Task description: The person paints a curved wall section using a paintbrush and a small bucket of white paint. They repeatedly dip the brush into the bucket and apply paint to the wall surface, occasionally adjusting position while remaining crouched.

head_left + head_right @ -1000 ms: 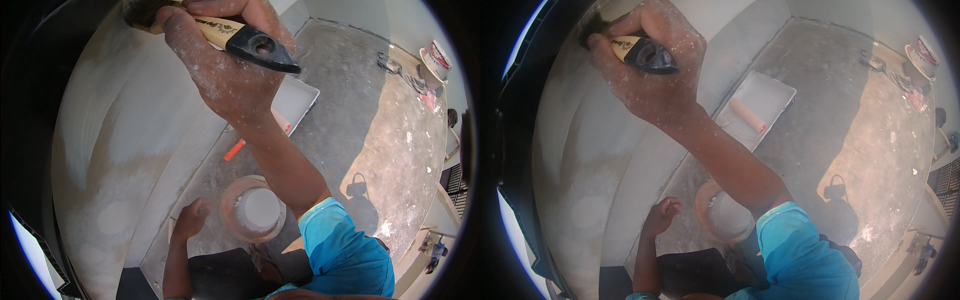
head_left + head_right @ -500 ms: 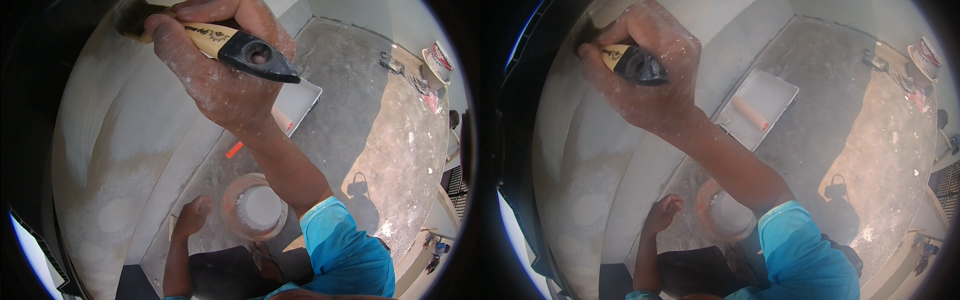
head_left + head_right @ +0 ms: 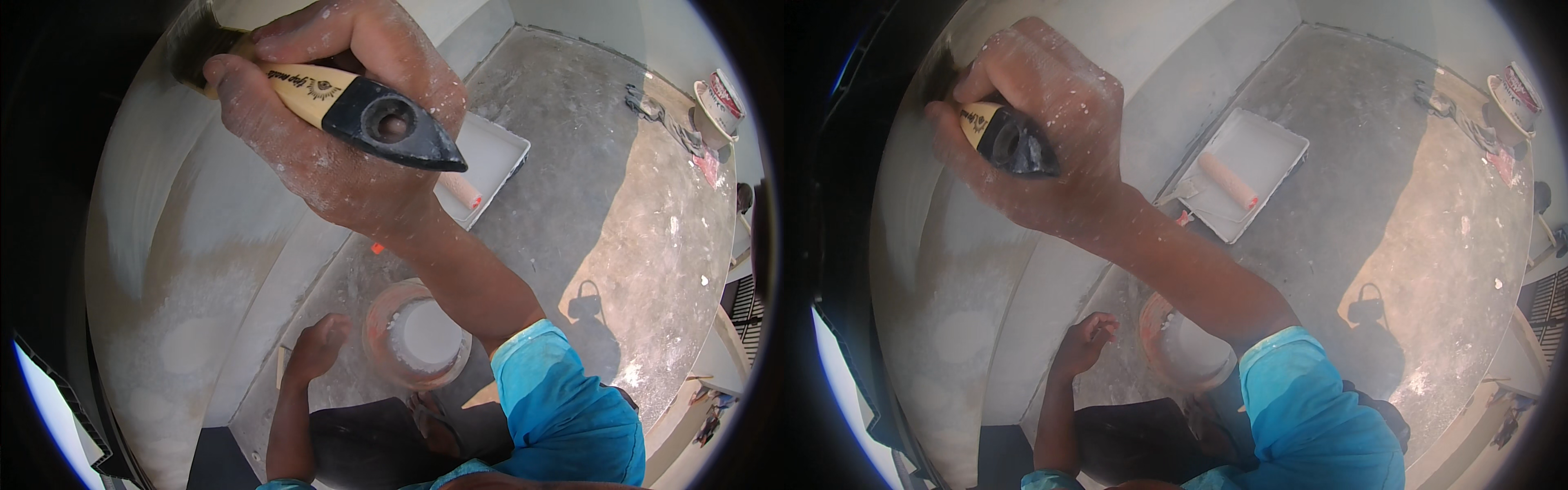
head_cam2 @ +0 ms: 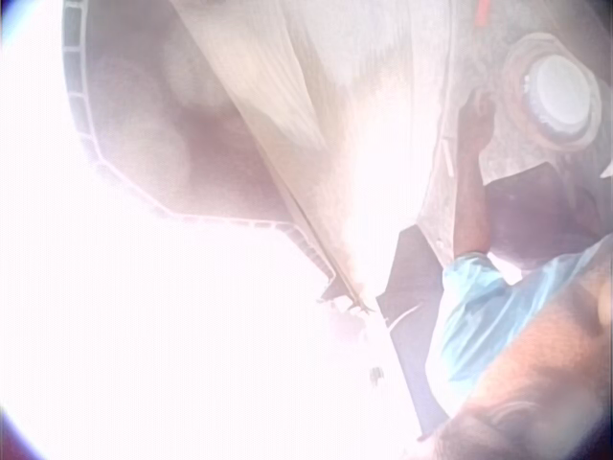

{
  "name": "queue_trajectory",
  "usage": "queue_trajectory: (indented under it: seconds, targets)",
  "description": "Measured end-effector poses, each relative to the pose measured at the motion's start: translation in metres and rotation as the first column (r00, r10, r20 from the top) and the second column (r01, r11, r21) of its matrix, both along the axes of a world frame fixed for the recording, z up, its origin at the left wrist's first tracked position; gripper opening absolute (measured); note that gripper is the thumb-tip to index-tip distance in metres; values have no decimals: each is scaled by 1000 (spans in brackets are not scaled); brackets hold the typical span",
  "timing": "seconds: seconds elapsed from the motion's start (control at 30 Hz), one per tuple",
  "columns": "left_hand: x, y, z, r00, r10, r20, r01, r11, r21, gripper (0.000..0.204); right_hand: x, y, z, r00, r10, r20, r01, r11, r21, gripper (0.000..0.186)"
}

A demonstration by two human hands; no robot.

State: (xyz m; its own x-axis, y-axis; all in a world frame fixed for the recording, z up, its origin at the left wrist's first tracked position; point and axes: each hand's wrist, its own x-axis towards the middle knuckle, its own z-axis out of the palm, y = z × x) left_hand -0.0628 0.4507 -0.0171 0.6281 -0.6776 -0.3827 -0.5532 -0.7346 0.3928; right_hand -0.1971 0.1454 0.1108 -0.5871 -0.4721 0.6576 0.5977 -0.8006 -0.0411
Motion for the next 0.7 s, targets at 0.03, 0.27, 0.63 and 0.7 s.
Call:
queue_trajectory:
  seconds: [0.03,0.27,0.63,0.7]
  targets:
    - [0,0,0,1000,-3,0,3,1000,-2,32,1,2,0,1000,-4,10,4,1000,13,25]
    - [-2,-2,1,1000,4,9,-4,1000,10,33,6,16,-5,994,85,-67,-86,996,-16,26]
    - [-1,-4,-1,1000,8,22,-9,999,45,34,15,43,-15,884,467,-25,-468,882,-62,24]
    - [-6,-9,4,999,-1,35,-1,999,45,34,14,20,-12,864,503,17,-503,864,-15,22]
